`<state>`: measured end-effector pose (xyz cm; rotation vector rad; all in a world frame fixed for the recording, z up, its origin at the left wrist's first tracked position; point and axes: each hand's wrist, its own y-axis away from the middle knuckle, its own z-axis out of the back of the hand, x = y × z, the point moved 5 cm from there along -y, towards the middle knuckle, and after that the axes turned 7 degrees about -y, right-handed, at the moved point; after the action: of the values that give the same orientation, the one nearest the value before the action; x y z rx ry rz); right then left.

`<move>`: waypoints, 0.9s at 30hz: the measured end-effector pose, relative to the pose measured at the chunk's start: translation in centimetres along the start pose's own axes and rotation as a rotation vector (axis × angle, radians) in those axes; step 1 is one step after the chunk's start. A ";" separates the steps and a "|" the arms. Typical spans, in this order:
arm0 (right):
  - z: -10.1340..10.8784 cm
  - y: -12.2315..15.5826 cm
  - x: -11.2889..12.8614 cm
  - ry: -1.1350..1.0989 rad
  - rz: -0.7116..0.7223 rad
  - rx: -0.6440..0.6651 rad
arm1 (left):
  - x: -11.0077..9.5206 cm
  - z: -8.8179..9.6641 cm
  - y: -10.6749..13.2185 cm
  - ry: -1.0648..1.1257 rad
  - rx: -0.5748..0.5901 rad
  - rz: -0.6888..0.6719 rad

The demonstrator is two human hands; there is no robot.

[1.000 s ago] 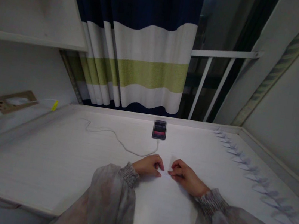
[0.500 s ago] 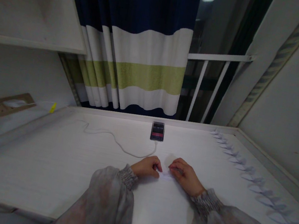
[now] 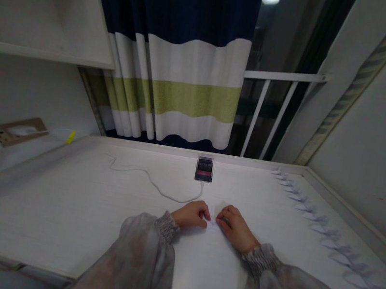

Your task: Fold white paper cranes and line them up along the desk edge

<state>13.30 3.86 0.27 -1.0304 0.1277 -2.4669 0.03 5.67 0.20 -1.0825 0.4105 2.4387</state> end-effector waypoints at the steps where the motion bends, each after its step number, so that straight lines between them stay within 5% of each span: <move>1: -0.1 -0.1 -0.2 0.009 -0.014 -0.002 | 0.0 0.0 0.0 -0.001 0.000 0.001; 16: -0.2 -0.4 0.5 0.080 -0.086 0.025 | -0.3 -0.5 0.0 -0.111 -0.113 -0.115; 27: -0.4 0.1 1.0 0.204 -0.166 -0.005 | -0.5 -1.0 -0.1 -0.167 -0.154 -0.066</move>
<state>12.49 3.30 0.63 -0.8188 0.1171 -2.7203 0.99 5.24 -0.07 -0.9268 0.1331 2.5102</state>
